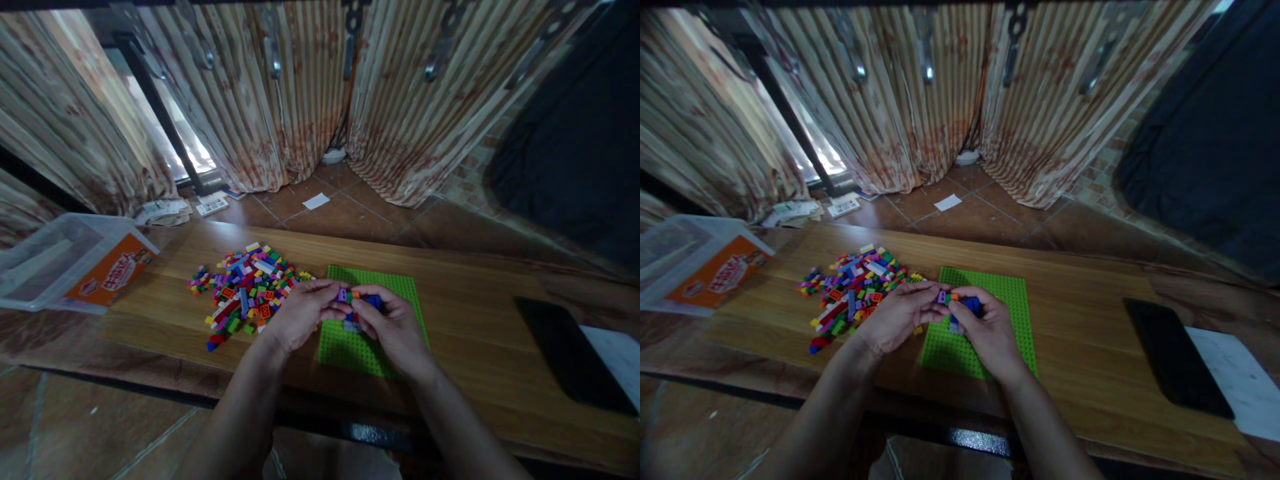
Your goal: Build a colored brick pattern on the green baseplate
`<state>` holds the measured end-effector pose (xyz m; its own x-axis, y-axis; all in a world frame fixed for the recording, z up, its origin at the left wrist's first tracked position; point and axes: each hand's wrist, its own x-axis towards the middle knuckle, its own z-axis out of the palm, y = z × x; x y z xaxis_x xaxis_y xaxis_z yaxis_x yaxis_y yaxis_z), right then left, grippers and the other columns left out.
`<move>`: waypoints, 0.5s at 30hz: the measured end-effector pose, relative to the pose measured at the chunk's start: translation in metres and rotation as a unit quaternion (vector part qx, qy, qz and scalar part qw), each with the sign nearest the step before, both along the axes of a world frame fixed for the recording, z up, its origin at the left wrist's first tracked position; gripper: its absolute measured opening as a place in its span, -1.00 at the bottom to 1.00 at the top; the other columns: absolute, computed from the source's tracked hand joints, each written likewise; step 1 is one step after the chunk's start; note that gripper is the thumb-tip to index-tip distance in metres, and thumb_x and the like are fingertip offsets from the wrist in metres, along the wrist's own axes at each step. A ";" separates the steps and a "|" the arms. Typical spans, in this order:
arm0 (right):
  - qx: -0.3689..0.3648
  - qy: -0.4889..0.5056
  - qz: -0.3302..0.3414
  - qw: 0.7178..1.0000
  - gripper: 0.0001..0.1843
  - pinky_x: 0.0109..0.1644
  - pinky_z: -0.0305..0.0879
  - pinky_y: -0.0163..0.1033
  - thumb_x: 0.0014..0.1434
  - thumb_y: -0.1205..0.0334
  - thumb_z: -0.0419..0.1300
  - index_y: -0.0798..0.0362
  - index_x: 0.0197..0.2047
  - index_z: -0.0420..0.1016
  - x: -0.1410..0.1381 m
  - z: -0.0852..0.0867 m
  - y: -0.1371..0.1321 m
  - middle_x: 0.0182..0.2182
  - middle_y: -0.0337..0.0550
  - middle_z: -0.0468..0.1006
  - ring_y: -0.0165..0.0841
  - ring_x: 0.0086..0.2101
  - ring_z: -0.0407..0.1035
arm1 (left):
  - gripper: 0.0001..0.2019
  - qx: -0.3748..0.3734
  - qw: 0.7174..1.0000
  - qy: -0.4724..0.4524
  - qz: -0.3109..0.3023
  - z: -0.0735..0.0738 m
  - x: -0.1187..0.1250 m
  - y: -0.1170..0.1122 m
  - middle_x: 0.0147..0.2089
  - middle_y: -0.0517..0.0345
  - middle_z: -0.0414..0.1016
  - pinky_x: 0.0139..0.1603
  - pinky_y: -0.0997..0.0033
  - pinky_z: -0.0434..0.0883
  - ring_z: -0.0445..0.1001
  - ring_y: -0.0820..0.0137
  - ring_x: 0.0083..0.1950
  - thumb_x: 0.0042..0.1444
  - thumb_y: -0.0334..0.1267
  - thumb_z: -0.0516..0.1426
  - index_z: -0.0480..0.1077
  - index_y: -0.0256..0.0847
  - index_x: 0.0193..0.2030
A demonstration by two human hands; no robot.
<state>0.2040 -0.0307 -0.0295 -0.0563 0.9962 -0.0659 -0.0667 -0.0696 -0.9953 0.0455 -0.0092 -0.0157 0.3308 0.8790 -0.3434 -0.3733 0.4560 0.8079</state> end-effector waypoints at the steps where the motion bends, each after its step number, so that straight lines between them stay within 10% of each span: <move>1: 0.000 0.000 -0.001 1.000 -0.74 -0.61 0.06 -0.40 0.05 0.06 0.31 0.01 -0.23 0.52 0.001 -0.001 0.000 -0.62 -0.39 0.33 -0.55 -0.65 0.09 | -0.79 -0.002 1.000 -0.001 0.000 0.000 -0.001 0.000 -0.35 0.05 0.55 -0.30 0.49 0.46 0.52 0.47 -0.37 0.02 -0.29 0.28 0.52 -0.37 -0.22; 15: 0.007 -0.043 -0.027 0.999 -0.73 -0.47 0.27 -0.33 -0.05 0.08 0.38 0.01 -0.28 0.58 0.003 -0.002 0.002 -0.52 -0.31 0.48 -0.49 -0.55 0.26 | -0.80 0.058 0.994 0.095 -0.009 0.007 0.004 -0.001 -0.36 0.14 0.56 -0.26 0.48 0.44 0.48 0.50 -0.38 0.01 -0.36 0.25 0.54 -0.31 -0.19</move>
